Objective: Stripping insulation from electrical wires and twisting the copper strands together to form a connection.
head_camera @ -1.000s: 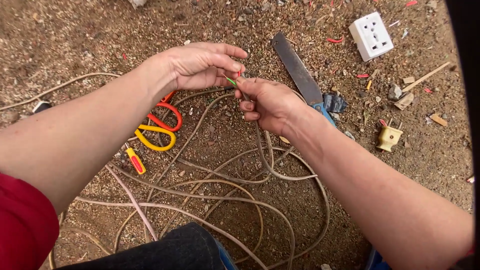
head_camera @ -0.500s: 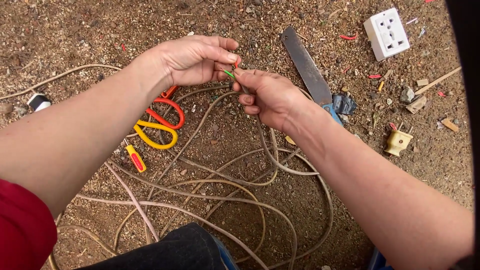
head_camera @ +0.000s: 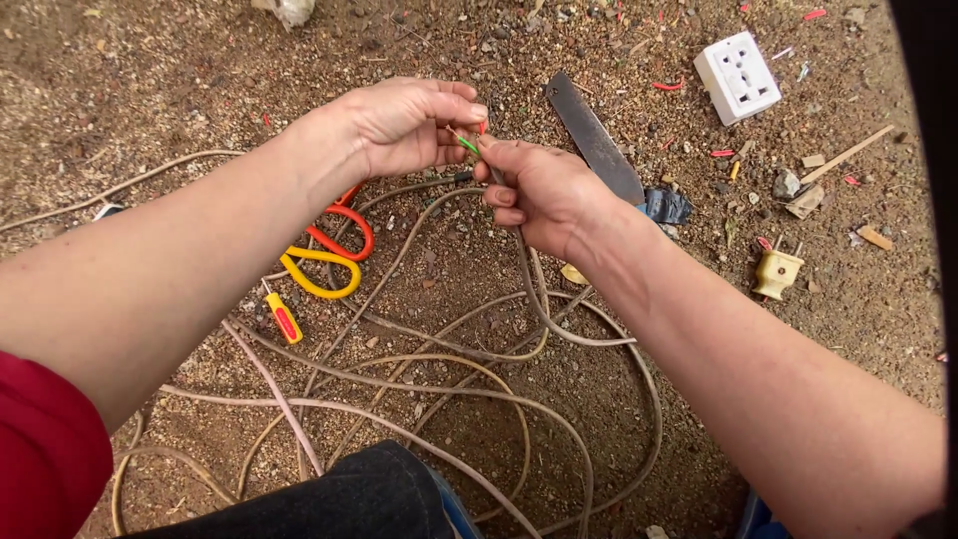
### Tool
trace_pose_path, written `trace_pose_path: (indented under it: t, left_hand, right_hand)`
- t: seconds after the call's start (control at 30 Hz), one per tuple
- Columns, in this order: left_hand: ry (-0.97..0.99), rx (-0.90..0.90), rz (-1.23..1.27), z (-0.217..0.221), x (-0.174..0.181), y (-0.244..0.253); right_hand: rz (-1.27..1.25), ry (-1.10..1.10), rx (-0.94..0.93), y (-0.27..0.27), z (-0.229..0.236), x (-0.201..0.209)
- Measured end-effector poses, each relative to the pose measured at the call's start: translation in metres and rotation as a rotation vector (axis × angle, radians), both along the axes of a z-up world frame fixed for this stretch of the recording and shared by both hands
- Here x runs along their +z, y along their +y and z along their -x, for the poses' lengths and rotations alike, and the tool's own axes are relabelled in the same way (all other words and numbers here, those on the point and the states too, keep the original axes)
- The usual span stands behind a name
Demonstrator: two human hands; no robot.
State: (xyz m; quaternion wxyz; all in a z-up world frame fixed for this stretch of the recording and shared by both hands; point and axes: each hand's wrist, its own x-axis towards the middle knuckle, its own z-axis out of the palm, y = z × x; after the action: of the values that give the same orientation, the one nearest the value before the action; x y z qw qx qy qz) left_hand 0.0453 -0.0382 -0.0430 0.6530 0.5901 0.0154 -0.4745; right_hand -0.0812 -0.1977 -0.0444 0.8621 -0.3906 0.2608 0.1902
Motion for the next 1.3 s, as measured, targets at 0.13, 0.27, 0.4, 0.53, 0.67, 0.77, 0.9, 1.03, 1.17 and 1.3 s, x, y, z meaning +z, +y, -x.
trace_pose_path:
  t: [0.13,0.27,0.4,0.53,0.67,0.77,0.9,1.03,1.17,1.3]
  left_hand:
    - [-0.034,-0.006,-0.228,0.012,0.033,-0.017]
    - [0.014,0.097,-0.368,0.016,0.043,-0.029]
    - [-0.047,0.42,-0.45,0.014,0.081,-0.02]
    - [-0.057,0.437,-0.35,0.006,0.097,0.006]
    - [-0.002,0.117,-0.381,0.04,0.09,-0.004]
    - [-0.02,0.056,-0.3,0.045,0.08,-0.02]
    - [-0.077,0.027,-0.264,0.033,0.068,-0.025]
    - [-0.069,-0.02,-0.337,0.033,0.059,-0.023]
    - [-0.068,-0.144,-0.267,0.027,0.035,-0.019]
    - [-0.119,-0.137,-0.311,0.022,0.03,-0.02]
  right_hand:
    - [0.047,0.026,-0.019,0.0,0.006,0.015]
    - [0.108,0.065,-0.064,0.0,0.01,0.025]
    - [0.212,0.124,0.051,0.007,0.023,0.038]
    - [0.193,0.102,0.043,0.001,0.034,0.032]
    - [0.188,0.153,-0.092,-0.006,0.034,0.038]
    - [0.177,0.109,-0.091,-0.002,0.036,0.035]
    - [0.174,0.077,-0.056,-0.003,0.036,0.037]
    - [0.167,0.084,-0.051,0.0,0.04,0.035]
    - [0.254,-0.046,-0.047,0.002,0.04,0.025]
    - [0.246,-0.043,-0.061,0.004,0.039,0.025]
